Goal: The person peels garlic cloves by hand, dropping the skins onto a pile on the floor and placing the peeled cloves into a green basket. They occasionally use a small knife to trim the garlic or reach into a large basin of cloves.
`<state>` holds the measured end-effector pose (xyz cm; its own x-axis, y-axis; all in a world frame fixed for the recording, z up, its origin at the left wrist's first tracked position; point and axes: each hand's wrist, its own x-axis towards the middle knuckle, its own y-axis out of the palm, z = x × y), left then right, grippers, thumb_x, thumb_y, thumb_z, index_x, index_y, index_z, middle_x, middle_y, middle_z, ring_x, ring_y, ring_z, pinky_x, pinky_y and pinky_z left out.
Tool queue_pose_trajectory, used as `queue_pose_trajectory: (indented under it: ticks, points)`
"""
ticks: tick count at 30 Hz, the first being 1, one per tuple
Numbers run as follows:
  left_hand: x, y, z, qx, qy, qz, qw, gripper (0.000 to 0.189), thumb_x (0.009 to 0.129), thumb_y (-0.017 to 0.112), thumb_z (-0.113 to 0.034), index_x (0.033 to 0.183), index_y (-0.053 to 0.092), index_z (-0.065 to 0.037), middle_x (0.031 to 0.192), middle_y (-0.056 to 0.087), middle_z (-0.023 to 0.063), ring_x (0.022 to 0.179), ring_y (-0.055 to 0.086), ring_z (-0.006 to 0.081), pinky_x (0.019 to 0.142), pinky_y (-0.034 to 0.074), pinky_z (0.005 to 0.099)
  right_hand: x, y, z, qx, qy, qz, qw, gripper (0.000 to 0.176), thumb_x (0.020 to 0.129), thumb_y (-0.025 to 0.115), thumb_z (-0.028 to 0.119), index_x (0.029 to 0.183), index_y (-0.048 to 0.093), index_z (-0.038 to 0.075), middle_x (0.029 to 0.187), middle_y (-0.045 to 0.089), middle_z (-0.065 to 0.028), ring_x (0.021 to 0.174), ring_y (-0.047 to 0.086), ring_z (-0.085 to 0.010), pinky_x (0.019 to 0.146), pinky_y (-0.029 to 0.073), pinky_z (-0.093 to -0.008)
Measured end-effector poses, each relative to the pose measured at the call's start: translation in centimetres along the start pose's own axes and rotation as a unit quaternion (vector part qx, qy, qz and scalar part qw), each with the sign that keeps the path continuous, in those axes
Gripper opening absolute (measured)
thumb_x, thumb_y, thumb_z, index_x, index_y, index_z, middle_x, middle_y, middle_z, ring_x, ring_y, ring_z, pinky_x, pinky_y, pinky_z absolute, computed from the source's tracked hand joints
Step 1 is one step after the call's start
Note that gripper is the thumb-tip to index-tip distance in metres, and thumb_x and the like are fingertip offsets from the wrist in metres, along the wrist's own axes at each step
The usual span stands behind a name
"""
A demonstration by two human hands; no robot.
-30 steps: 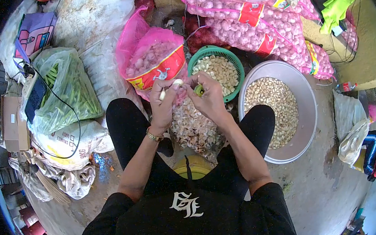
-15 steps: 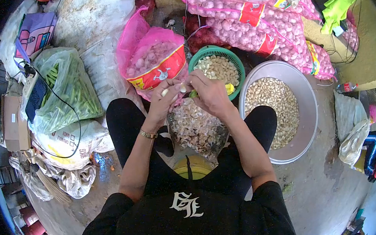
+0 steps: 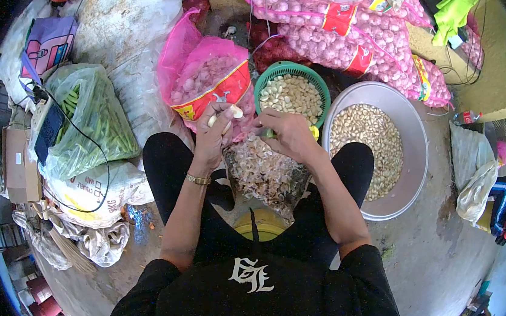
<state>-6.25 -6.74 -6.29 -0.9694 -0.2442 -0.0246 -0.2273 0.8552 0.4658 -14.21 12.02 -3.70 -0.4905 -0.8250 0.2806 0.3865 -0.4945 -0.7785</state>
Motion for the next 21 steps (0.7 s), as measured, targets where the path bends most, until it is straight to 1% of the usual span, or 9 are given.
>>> queue_pose_trajectory:
  ticks: [2,3,5,10,13,16,18,20,21]
  points:
    - [-0.2,0.2,-0.4,-0.001,0.007,-0.003,1.000,0.016,0.095,0.061,-0.020,0.102,0.059,-0.007,0.082,0.065,-0.0002,0.050,0.040,-0.0013,0.042,0.030,0.0151,0.3,0.4,0.7,0.133,0.039,-0.109,0.984,0.023,0.077,0.070,0.001,0.099,0.064,0.003,0.086,0.065,-0.0092,0.077,0.064,-0.0224,0.069,0.049,-0.0324]
    - [-0.3,0.4,-0.6,0.014,0.007,-0.009,1.000,0.015,0.095,0.062,-0.018,0.102,0.059,-0.005,0.082,0.063,-0.0005,0.052,0.042,-0.0011,0.044,0.031,0.0154,0.8,0.5,1.4,0.133,0.040,-0.109,0.984,0.023,0.077,0.070,0.001,0.099,0.064,0.003,0.086,0.065,-0.0092,0.077,0.064,-0.0224,0.069,0.049,-0.0324]
    - [-0.5,0.4,-0.5,0.029,0.007,-0.014,0.999,0.014,0.095,0.062,-0.016,0.101,0.060,-0.004,0.081,0.061,-0.0007,0.055,0.044,-0.0009,0.046,0.032,0.0156,1.8,0.8,2.8,0.218,0.065,-0.230,0.946,0.023,0.080,0.069,0.002,0.103,0.069,0.004,0.084,0.067,-0.0105,0.076,0.065,-0.0185,0.068,0.049,-0.0293]
    - [-0.5,0.5,0.7,0.109,0.067,-0.025,0.991,0.016,0.092,0.066,-0.016,0.098,0.063,-0.003,0.084,0.063,0.0000,0.071,0.051,0.0020,0.063,0.041,0.0184,1.8,2.0,1.9,0.216,0.096,-0.196,0.952,0.017,0.081,0.069,0.003,0.098,0.070,-0.001,0.087,0.068,-0.0121,0.076,0.064,-0.0163,0.067,0.048,-0.0283]
    - [-0.2,0.1,1.7,0.182,0.121,-0.041,0.975,0.018,0.090,0.067,-0.016,0.097,0.064,0.000,0.083,0.063,0.0011,0.076,0.054,0.0061,0.069,0.043,0.0225,1.6,2.1,1.9,0.217,0.125,-0.188,0.950,0.016,0.080,0.070,0.003,0.095,0.069,-0.002,0.085,0.067,-0.0126,0.075,0.063,-0.0165,0.066,0.048,-0.0282]
    - [-0.3,0.0,1.8,0.209,0.119,-0.042,0.970,0.020,0.090,0.067,-0.017,0.097,0.064,0.002,0.084,0.063,0.0025,0.080,0.055,0.0092,0.073,0.044,0.0253,1.8,2.7,1.6,0.215,0.130,-0.197,0.948,0.014,0.080,0.069,0.005,0.093,0.068,-0.002,0.079,0.066,-0.0108,0.070,0.061,-0.0149,0.063,0.047,-0.0279]
    - [-0.3,0.1,1.4,0.225,0.137,-0.036,0.964,0.020,0.091,0.065,-0.018,0.097,0.065,0.001,0.081,0.062,0.0015,0.075,0.054,0.0076,0.069,0.043,0.0238,1.9,2.8,1.7,0.214,0.127,-0.209,0.946,0.012,0.081,0.069,0.005,0.091,0.068,-0.002,0.074,0.064,-0.0087,0.066,0.058,-0.0130,0.061,0.046,-0.0273]
    - [-0.3,0.1,0.6,0.242,0.156,-0.032,0.957,0.020,0.092,0.064,-0.019,0.098,0.065,0.000,0.079,0.061,0.0004,0.070,0.053,0.0060,0.064,0.042,0.0223,2.0,2.7,1.9,0.270,0.199,-0.182,0.924,0.010,0.084,0.068,0.008,0.087,0.066,-0.002,0.066,0.059,-0.0020,0.059,0.050,-0.0069,0.054,0.041,-0.0248]
    - [-0.5,0.2,-0.4,0.168,0.067,-0.017,0.983,0.020,0.094,0.062,-0.021,0.099,0.066,-0.001,0.075,0.060,-0.0010,0.064,0.049,0.0038,0.058,0.039,0.0203,2.1,3.1,1.9,0.271,0.198,-0.181,0.924,0.010,0.084,0.068,0.008,0.087,0.066,-0.002,0.066,0.059,-0.0020,0.059,0.050,-0.0069,0.054,0.041,-0.0248]
